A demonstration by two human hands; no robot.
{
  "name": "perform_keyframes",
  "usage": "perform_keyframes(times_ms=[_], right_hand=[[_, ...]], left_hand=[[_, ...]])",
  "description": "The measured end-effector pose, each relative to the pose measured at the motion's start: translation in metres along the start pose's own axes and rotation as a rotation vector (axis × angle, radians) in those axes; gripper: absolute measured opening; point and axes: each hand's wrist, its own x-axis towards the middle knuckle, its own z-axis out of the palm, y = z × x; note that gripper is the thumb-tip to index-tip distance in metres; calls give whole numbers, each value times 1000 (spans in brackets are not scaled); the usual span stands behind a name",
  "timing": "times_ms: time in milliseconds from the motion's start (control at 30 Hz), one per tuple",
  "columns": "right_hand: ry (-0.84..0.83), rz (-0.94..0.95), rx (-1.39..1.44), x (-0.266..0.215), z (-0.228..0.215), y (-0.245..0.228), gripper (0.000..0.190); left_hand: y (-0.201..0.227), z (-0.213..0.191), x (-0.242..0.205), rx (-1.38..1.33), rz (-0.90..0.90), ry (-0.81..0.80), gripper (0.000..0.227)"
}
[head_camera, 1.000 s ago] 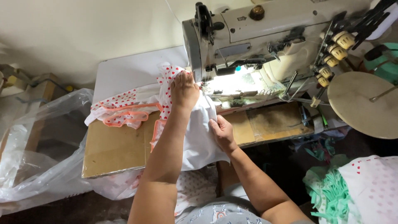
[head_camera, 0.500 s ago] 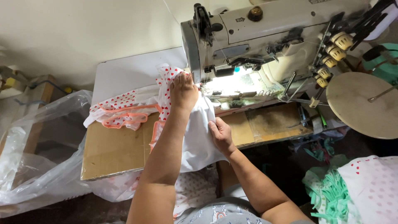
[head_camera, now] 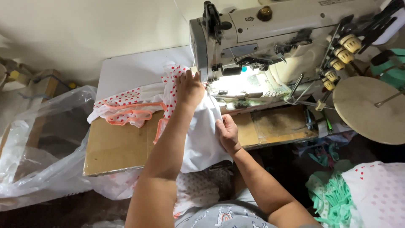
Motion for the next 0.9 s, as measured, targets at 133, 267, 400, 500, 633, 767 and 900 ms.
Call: perform_keyframes(times_ms=[133, 267, 400, 500, 633, 767, 900], right_hand=[[-19, 6, 121, 0, -2, 13, 15], [-49, -26, 113, 9, -10, 27, 21], [-26, -34, 82, 7, -7, 26, 24], [0, -38, 98, 5, -2, 20, 21], [74, -58, 169, 10, -4, 2, 7], [287, 58, 290, 3, 1, 5, 16], [262, 160, 347, 3, -3, 4, 23]], left_hand=[[1, -5, 17, -53, -4, -133, 26], [4, -19, 33, -116, -75, -282, 30], [2, -2, 38, -112, -127, -292, 31], [-5, 5, 30, -96, -124, -299, 31], [-23, 31, -19, -188, -59, 74, 45], [39, -93, -145, -181, 1, 310, 60], [-7, -63, -218, -293, 20, 22, 82]])
